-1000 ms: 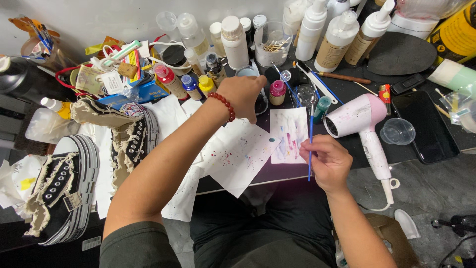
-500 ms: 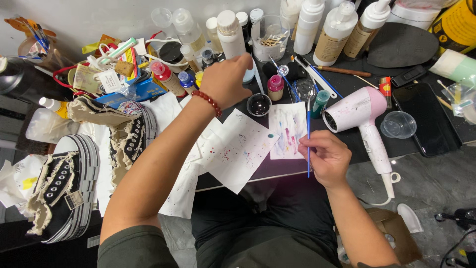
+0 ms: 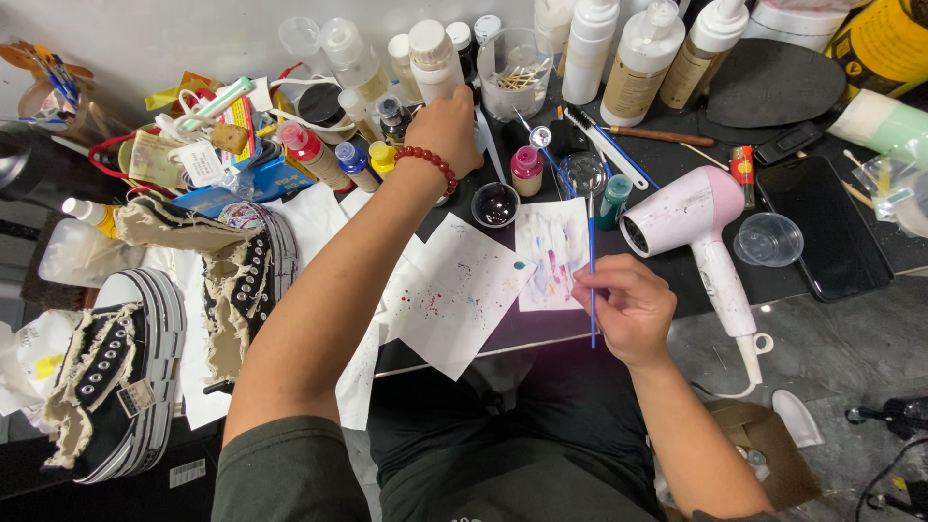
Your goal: The person prepares and applies colorful liquid to a custom sneaker. Using a thin brush, the person mixes yellow and purple liquids in a small container before painting the edges and surfaces of the shoe's sole.
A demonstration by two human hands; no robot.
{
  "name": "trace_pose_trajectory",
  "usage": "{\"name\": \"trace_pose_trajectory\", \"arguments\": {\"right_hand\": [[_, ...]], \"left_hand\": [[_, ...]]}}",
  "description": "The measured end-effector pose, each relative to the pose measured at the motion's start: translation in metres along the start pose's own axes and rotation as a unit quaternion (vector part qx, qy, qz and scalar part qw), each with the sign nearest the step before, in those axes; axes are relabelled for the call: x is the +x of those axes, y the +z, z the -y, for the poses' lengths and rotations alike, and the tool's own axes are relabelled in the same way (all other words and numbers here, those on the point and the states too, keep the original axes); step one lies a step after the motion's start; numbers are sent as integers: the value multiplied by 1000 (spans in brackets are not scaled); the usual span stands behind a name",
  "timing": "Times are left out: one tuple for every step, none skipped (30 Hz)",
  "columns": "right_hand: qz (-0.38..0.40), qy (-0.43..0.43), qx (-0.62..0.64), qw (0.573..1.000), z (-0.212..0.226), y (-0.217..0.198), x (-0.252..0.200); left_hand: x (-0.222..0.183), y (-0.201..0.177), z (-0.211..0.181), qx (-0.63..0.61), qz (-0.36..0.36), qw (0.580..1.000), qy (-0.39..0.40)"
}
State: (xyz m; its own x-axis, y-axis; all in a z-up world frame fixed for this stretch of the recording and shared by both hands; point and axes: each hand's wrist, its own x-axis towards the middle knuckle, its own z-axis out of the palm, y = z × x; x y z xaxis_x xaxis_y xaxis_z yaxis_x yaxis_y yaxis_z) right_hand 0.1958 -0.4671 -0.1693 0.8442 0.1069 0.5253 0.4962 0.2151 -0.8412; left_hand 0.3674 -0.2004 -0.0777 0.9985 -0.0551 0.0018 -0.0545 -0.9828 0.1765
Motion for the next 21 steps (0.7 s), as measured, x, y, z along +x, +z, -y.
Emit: {"name": "trace_pose_trajectory", "arguments": {"right_hand": [[0, 0, -1, 1000, 1, 0, -1], [1, -2, -2, 1000, 1, 0, 0], [3, -4, -3, 1000, 2, 1, 0], [2, -2, -3, 1000, 2, 1, 0], [1, -1, -3, 1000, 2, 1, 0], [0, 1, -4, 1000, 2, 1, -1], [-2, 3, -1, 1000, 2, 1, -2], [-3, 3, 2, 1000, 1, 2, -2], [-5, 3, 6, 1000, 0, 2, -2], [-7, 5, 12, 1000, -2, 2, -3], [-10, 6, 18, 1000, -3, 2, -3], [-13, 8, 24, 1000, -5, 2, -5], [-22, 14, 10, 1000, -5, -1, -8], [-26, 19, 2, 999, -6, -1, -8], [-30, 23, -6, 999, -7, -1, -9], [-28, 19, -5, 999, -8, 0, -10], [-26, 15, -3, 1000, -9, 0, -12], [-27, 11, -3, 1000, -10, -1, -12], [-23, 8, 7, 1000, -12, -2, -12], [-21, 6, 15, 1000, -14, -4, -14], [-18, 4, 23, 1000, -17, -5, -14]], "left_hand": [[-2, -1, 1, -3, 2, 1000, 2], [-4, -3, 1, -4, 8, 1000, 6], [-7, -5, 0, -6, 14, 1000, 11], [-10, -7, -1, -8, 21, 1000, 15], [-12, -9, -2, -5, 25, 1000, 17], [-16, -10, -4, -3, 30, 999, 19], [-18, -10, -5, -1, 36, 999, 22], [-20, -11, -5, 5, 37, 999, 23], [-22, -11, -5, 11, 37, 999, 24], [-24, -10, -4, 17, 38, 999, 25], [-26, -9, -2, 15, 33, 999, 24], [-27, -8, -1, 13, 29, 999, 23], [-28, -6, -2, 12, 24, 999, 23], [-29, -6, 0, 8, 8, 1000, 27], [-30, -5, -1, 4, -8, 1000, 30], [-34, -5, 1, -1, -24, 999, 28], [-37, -6, 3, -14, -29, 999, 20], [-38, -7, 2, -29, -33, 999, 16], [-41, -9, 1, -50, -43, 998, 9], [-46, -11, -1, -72, -52, 996, 4], [-54, -14, -2, -86, -99, 991, 10]]}}
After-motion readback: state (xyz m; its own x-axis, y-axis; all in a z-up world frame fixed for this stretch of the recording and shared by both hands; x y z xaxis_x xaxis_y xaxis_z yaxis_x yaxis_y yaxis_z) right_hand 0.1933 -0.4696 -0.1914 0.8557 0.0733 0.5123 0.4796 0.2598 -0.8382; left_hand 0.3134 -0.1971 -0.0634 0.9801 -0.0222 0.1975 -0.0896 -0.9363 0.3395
